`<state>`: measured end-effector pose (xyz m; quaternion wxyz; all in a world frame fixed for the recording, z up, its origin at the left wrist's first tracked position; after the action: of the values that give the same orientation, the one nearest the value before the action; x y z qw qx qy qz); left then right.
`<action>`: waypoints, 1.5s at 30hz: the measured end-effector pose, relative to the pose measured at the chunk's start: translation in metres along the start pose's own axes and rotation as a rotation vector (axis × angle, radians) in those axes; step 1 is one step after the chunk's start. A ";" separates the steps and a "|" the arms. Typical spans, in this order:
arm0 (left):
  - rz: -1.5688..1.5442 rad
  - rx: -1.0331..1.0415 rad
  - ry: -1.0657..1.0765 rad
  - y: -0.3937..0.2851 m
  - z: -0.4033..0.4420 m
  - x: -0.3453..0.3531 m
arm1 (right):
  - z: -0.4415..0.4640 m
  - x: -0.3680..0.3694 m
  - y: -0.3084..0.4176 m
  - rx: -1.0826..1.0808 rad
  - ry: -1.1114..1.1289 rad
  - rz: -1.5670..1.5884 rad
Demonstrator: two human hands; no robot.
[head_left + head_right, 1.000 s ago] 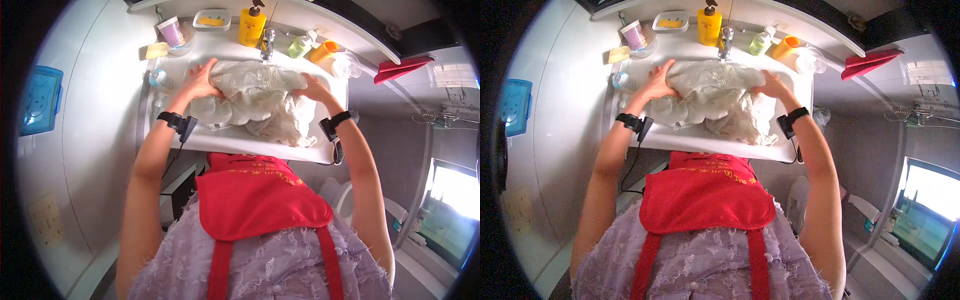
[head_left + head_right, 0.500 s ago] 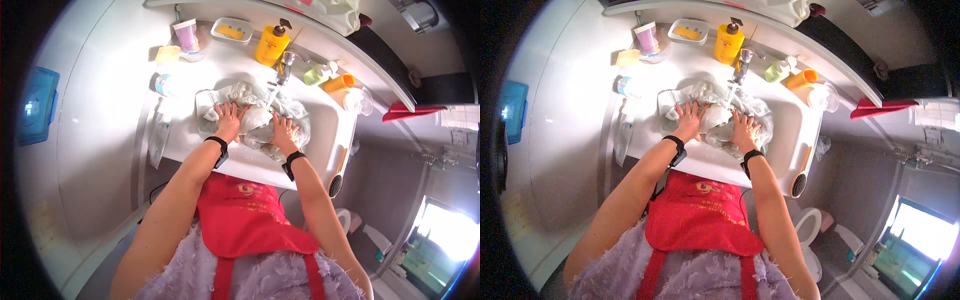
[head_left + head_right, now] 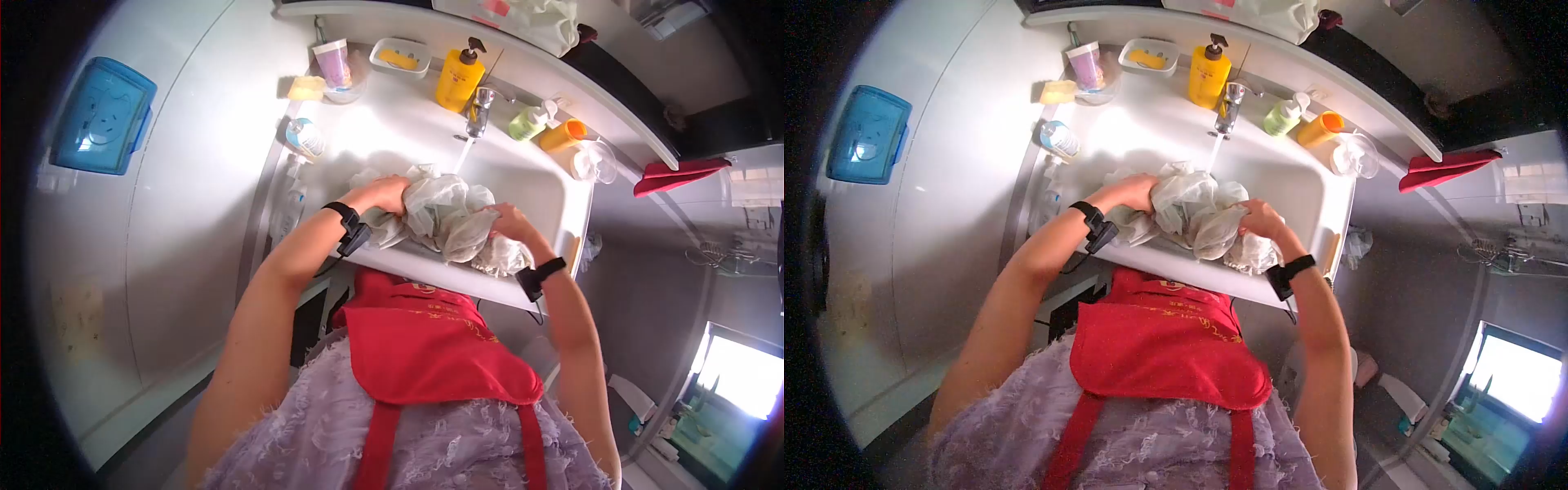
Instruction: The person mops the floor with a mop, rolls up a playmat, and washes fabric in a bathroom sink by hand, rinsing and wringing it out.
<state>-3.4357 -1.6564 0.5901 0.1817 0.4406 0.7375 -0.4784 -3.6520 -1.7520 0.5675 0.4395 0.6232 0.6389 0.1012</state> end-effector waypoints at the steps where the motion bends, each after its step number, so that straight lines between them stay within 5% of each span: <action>1: -0.029 0.035 -0.014 0.003 0.003 -0.006 | -0.007 -0.013 0.010 -0.031 0.034 0.093; 6: -0.107 0.017 0.011 0.000 0.004 -0.046 | -0.017 -0.053 0.046 -0.209 0.137 0.339; 10: 0.150 -0.219 -0.524 0.004 -0.020 -0.109 | -0.015 -0.126 0.014 0.076 -0.654 -0.550; 12: 0.103 -0.290 -0.642 0.038 -0.013 -0.109 | 0.007 -0.107 -0.002 0.003 -0.605 -0.405; 16: 0.037 -0.226 -0.254 0.010 -0.007 -0.039 | 0.037 -0.028 -0.002 0.020 -0.355 -0.491; 19: 0.210 -0.264 -0.172 0.009 0.006 0.012 | 0.070 0.029 -0.031 0.129 -0.213 -0.355; 25: 0.383 -0.219 -0.191 0.003 0.033 0.046 | 0.059 0.046 -0.009 0.222 -0.220 -0.471; 26: 0.445 -0.165 -0.352 -0.007 0.027 0.034 | 0.058 0.051 -0.014 0.268 -0.162 -0.463; 29: 0.353 -0.044 -0.241 0.029 0.058 0.075 | 0.045 0.060 -0.019 0.194 -0.198 -0.381; 35: -0.281 0.113 -0.233 -0.009 0.008 0.004 | 0.010 0.020 -0.034 0.132 -0.313 0.175; 38: -0.649 0.251 -0.298 -0.028 -0.011 -0.038 | -0.038 -0.021 0.074 -0.281 -0.150 0.730; 40: -0.847 0.225 -0.282 -0.048 -0.024 -0.066 | -0.074 -0.052 0.123 -0.560 -0.148 0.704; 42: -0.982 0.318 -0.314 -0.063 -0.037 -0.088 | -0.086 -0.063 0.127 -0.546 -0.160 0.727; 44: -1.016 0.297 -0.324 -0.063 -0.046 -0.107 | -0.078 -0.063 0.110 -0.272 -0.148 0.972; 45: -1.031 0.287 -0.329 -0.060 -0.048 -0.112 | -0.075 -0.071 0.107 -0.404 -0.138 0.850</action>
<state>-3.4164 -1.6772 0.7230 -0.0250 -0.0374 0.7469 -0.6634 -3.6397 -1.7617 0.7149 0.5131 0.7365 0.2643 0.3527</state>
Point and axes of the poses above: each hand's wrist, its own z-axis towards the middle knuckle, its own x-axis out of the palm, y = z × x, the point moved 10 cm from there along z, towards the middle knuckle, and after that the axes turned 1 degree about -x, right-handed, at the moved point
